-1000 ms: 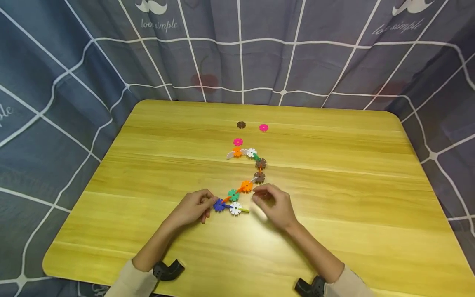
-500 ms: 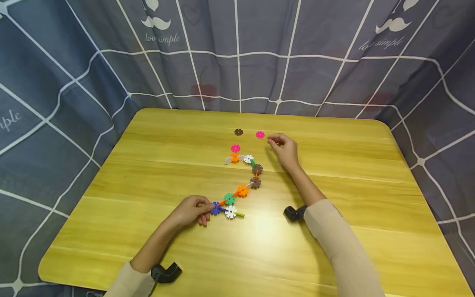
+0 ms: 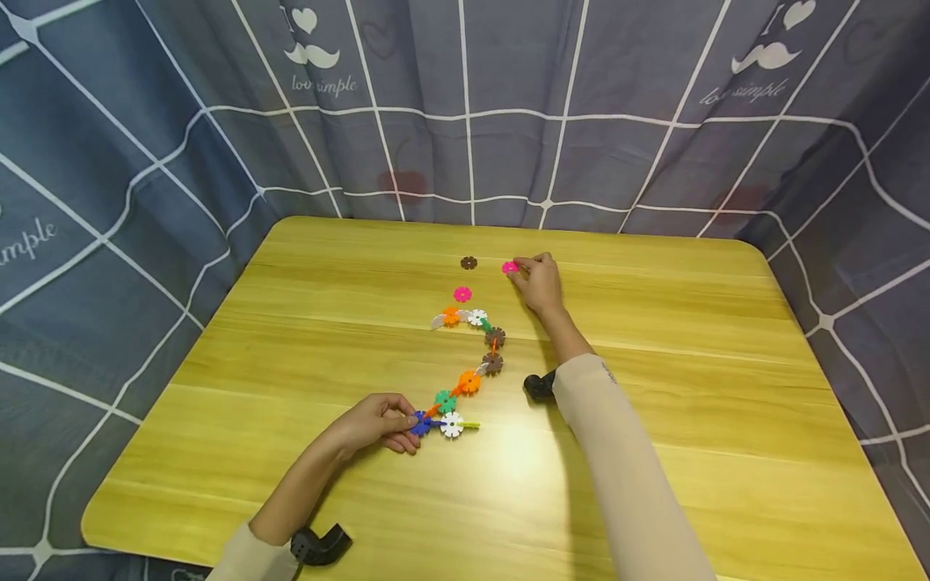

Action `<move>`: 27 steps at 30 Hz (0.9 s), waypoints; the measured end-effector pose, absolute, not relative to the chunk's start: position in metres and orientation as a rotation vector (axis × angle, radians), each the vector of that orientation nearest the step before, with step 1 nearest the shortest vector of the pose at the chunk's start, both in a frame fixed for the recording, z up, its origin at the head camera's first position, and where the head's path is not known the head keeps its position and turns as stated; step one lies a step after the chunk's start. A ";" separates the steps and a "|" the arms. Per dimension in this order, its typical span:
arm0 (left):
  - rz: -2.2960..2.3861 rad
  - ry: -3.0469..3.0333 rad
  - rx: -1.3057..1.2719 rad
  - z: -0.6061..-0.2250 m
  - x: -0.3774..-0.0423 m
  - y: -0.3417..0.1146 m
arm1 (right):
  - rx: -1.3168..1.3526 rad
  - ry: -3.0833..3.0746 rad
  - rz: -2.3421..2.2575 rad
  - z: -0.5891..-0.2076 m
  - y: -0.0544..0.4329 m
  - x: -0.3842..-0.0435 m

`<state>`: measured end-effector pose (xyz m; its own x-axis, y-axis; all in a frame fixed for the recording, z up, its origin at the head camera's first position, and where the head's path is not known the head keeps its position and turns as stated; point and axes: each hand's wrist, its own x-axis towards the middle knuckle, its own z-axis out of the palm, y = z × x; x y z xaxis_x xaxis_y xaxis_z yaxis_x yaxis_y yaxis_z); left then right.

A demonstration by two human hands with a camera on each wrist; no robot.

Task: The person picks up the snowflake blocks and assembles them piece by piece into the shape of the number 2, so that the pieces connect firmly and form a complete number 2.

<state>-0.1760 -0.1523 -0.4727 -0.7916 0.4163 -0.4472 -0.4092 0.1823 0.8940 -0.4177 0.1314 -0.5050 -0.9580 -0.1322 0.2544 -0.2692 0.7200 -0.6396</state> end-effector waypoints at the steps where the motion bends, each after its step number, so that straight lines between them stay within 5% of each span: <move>1: 1.673 1.825 0.013 -0.473 -0.176 -0.152 | 0.318 -2.741 1.050 -0.505 0.130 -0.418; 12: 1.592 1.957 0.038 -0.472 -0.185 -0.156 | 0.239 -2.512 1.503 -0.512 0.134 -0.408; 19: 1.363 2.542 0.207 -0.475 -0.194 -0.145 | 0.058 -2.166 2.134 -0.505 0.150 -0.370; 27: 1.573 2.840 0.967 -0.488 -0.192 -0.116 | -0.014 -2.223 2.426 -0.477 0.167 -0.278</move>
